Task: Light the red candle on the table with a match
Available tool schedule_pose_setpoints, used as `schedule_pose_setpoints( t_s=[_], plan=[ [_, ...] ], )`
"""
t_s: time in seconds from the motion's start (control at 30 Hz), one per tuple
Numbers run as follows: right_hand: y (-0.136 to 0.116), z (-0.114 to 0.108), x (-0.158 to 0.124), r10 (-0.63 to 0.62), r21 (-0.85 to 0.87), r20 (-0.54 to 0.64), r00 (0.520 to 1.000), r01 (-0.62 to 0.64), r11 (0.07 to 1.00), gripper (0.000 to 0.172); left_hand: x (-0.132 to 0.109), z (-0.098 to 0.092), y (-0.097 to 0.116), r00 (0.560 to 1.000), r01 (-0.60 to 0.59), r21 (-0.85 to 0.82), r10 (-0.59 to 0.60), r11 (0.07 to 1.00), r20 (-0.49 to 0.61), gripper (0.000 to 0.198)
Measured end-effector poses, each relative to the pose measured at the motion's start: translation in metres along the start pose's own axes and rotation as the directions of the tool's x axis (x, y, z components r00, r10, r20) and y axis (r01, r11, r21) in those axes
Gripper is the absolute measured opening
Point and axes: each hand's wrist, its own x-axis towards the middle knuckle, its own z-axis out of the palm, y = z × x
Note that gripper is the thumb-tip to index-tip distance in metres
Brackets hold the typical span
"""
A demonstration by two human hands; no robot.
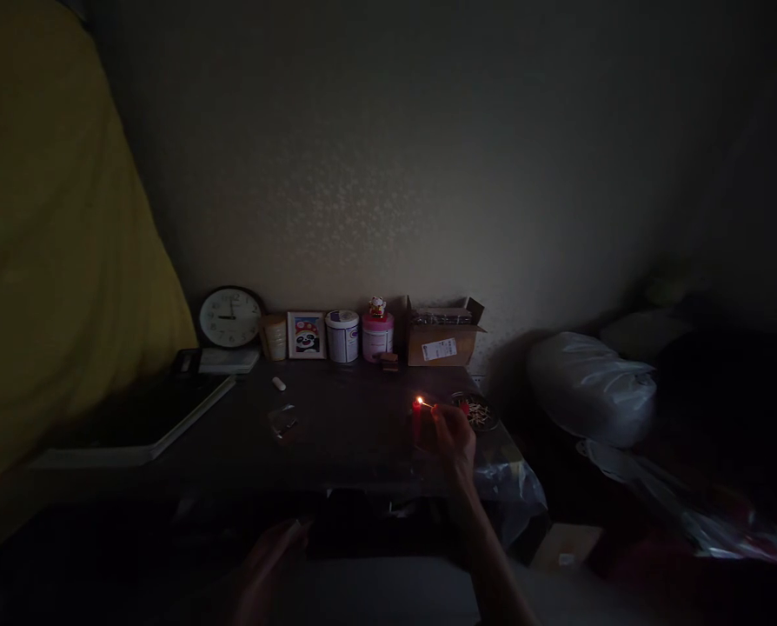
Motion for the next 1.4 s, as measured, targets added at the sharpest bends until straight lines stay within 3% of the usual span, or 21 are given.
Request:
schedule_pose_setpoints(
  t_s=[0.2,0.47,0.73,1.1,1.4],
  plan=[
    [0.002,0.005,0.003,-0.018,0.004,0.002,1.000,0.018,1.000,0.030,0.008,-0.006,-0.005,0.999,0.009,0.013,-0.008,1.000,-0.043,0.026],
    [0.002,0.006,0.003,-0.022,0.000,0.015,1.000,0.022,1.000,0.029,0.009,-0.004,-0.009,0.994,-0.070,0.051,0.074,0.996,-0.079,0.028],
    [0.002,0.007,0.002,-0.023,-0.005,0.018,1.000,0.023,1.000,0.031,0.016,-0.011,-0.013,0.997,-0.046,0.033,0.048,0.998,-0.054,0.031],
    [-0.005,0.012,-0.003,-0.048,-0.015,0.034,0.998,0.048,0.999,0.032,0.015,-0.002,-0.012,0.995,-0.011,-0.018,0.009,1.000,-0.096,0.025],
    [-0.002,0.013,0.000,-0.100,-0.099,0.005,0.995,0.100,0.990,0.027,0.014,-0.010,-0.012,0.998,-0.037,0.019,0.038,0.999,-0.054,0.027]
  ],
)
